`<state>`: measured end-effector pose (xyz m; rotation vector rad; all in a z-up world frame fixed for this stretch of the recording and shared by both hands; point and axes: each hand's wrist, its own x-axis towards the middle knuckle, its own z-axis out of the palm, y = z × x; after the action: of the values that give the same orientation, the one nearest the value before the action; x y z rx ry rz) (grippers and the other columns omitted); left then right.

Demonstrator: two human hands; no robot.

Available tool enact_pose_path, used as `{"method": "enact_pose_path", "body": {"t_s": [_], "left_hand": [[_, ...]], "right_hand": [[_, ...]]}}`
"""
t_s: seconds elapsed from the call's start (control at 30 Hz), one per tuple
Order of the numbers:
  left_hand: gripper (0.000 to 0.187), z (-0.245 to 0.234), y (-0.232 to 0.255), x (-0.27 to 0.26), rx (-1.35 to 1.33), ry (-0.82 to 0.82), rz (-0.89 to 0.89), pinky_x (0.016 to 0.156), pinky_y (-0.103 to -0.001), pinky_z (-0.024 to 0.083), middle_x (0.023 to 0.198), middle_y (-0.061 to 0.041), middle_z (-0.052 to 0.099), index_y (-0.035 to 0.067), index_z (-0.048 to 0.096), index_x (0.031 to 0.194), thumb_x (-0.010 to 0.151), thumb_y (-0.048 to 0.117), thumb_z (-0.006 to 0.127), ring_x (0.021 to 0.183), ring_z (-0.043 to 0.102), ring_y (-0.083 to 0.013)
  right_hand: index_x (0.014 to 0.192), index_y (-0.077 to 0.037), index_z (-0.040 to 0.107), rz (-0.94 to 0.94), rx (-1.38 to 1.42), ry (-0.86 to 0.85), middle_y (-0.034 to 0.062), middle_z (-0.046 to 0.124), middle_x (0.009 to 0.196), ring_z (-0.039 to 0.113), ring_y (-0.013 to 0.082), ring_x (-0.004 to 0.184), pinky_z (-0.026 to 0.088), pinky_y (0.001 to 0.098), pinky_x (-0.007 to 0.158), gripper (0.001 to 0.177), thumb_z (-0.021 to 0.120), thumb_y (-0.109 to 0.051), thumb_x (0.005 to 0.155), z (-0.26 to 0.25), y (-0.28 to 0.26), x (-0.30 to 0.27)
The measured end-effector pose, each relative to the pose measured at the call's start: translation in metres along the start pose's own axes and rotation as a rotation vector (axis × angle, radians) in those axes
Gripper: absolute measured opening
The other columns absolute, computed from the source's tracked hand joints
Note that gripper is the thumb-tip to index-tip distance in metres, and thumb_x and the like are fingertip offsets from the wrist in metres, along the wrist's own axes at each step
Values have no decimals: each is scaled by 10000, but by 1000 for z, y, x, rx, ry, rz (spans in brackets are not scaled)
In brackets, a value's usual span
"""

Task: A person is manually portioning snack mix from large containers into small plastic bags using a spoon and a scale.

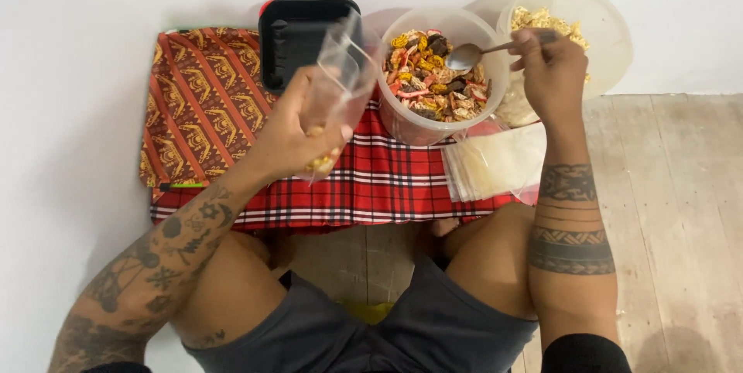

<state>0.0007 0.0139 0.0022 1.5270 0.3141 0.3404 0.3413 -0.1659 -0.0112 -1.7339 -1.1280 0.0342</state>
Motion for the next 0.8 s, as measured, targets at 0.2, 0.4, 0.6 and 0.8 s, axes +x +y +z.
{"method": "enact_pose_path", "body": {"t_s": [0.2,0.4,0.6,0.8], "left_hand": [[652,6,-12,4,223,-123,4,687,-325,655,1175,-198,606,49,360,1313,792,207,718,881,733,-261],[808,17,-18,11,188,-201,4,506,-285,619,1078,-162,702,57,329,1476,792,179,742,646,715,-180],[635,18,-7,11,7,-199,-100,296,-287,471,765,-136,629,11,296,1380,830,-31,611,352,528,-153],[579,18,-6,7,-133,-167,-143,392,-285,475,781,-96,605,79,338,1384,902,5,650,481,568,-139]], "right_hand": [[1059,66,744,143,-122,-160,129,748,952,643,145,638,520,242,570,190,621,-76,1088,7,-17,2],[1050,35,721,278,-41,-171,76,713,944,612,113,672,502,222,601,211,537,-53,1103,4,-6,6],[1089,97,715,6,-131,16,141,728,921,616,151,658,552,252,604,174,585,-11,1132,3,-10,3],[1109,5,730,-13,-27,10,121,749,974,560,103,585,523,202,501,147,586,-13,1128,30,15,10]]}}
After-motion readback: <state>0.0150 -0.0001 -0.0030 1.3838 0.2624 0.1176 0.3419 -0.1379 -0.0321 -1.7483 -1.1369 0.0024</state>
